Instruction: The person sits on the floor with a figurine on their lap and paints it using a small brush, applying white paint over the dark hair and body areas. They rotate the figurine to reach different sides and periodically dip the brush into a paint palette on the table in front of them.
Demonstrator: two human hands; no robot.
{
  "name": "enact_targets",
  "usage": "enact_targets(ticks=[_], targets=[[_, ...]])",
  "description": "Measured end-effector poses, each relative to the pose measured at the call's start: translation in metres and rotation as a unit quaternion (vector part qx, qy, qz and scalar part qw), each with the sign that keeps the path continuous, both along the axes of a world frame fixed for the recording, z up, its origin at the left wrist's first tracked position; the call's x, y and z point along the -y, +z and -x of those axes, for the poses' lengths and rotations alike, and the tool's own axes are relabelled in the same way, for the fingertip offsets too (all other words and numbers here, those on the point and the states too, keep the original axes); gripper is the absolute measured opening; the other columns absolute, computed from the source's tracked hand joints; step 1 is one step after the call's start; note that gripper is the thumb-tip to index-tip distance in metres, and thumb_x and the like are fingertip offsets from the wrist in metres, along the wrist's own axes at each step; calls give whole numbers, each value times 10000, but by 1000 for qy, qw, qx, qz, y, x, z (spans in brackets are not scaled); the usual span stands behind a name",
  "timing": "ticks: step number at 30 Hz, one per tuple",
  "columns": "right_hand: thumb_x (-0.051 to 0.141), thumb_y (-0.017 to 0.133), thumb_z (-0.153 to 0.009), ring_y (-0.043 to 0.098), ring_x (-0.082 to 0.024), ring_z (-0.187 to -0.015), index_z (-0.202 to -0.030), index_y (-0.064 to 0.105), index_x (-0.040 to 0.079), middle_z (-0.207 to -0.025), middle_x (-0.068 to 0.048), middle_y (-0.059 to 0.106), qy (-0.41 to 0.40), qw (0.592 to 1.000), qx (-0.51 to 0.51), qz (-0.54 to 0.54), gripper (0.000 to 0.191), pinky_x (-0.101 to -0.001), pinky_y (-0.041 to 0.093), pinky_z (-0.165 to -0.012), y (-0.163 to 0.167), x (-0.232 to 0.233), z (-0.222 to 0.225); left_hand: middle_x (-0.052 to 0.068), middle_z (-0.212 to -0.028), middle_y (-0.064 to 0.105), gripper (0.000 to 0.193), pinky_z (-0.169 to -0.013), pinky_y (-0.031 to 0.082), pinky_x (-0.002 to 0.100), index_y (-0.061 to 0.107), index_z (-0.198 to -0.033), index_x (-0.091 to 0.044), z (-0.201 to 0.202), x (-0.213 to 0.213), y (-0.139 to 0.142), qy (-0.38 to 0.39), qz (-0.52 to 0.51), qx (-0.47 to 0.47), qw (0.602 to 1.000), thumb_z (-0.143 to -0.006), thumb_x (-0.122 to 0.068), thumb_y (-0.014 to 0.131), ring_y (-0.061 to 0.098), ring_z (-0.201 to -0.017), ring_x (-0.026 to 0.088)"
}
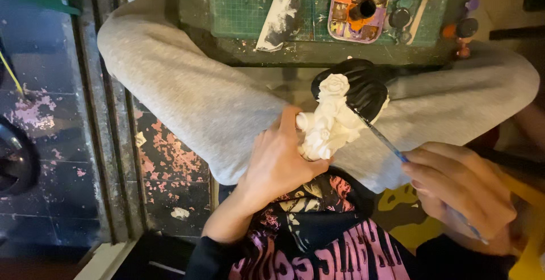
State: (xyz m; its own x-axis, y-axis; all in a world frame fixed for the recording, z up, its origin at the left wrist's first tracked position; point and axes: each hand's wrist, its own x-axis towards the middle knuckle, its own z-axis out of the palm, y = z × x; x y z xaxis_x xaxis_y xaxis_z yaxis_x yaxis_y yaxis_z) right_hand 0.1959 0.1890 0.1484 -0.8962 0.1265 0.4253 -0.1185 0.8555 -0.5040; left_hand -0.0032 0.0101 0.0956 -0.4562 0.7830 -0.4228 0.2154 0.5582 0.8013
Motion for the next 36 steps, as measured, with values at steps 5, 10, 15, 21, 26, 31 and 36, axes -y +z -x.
enact_targets(ticks=[5,10,15,21,26,31,36], targets=[[-119,687,-865,729,-382,-815,-944,673,-104,-884,-213,721,3,998,19,-58,82,-417,612,-741,3,-1,1,240,-953,734,719,-752,546,510,459,-1210,2,-1,1,2,3,-2,-6,1000,-676,-277,853,709,-862,456],[-77,732,-829,729,-378,-823,-935,692,-89,-872,-216,726,38,994,54,-90,114,-393,595,-728,2,-5,-6,253,-967,724,731,-755,543,522,450,-1202,17,-1,2,3,-2,-15,-25,1000,-665,-262,860,697,-873,477],[-61,729,-819,735,-392,-851,-955,699,-84,-884,-223,728,27,994,67,-87,141,-415,600,-749,32,-3,19,258,-1002,698,661,-706,551,534,454,-1124,3,0,-1,7,-13,-40,-42,998,-666,-235,868,698,-856,489],[-64,712,-853,736,-412,-862,-980,665,-109,-900,-239,724,40,992,94,-71,143,-435,601,-758,49,-7,32,214,-945,648,600,-622,544,524,445,-1077,-2,0,-10,14,-40,-43,-159,986,-652,-145,842,685,-753,458],[-84,695,-837,729,-390,-826,-995,662,-103,-899,-236,716,30,993,42,-108,162,-408,594,-710,25,-12,12,195,-983,601,601,-594,555,482,447,-1079,11,-1,-15,19,-46,-37,-172,983,-631,-116,827,694,-772,409],[-105,720,-822,732,-407,-844,-1011,673,-118,-921,-251,718,64,989,81,-109,195,-429,599,-712,23,-22,-1,187,-1005,589,614,-621,554,479,456,-1082,12,-3,-18,18,-44,-39,-198,978,-619,-112,840,695,-804,393],[-108,724,-813,726,-393,-810,-972,688,-110,-881,-243,722,39,988,78,-129,164,-407,590,-696,23,-16,6,182,-990,588,617,-660,556,475,455,-1070,7,-3,-17,18,-43,-48,-190,980,-603,-112,840,689,-838,396]])
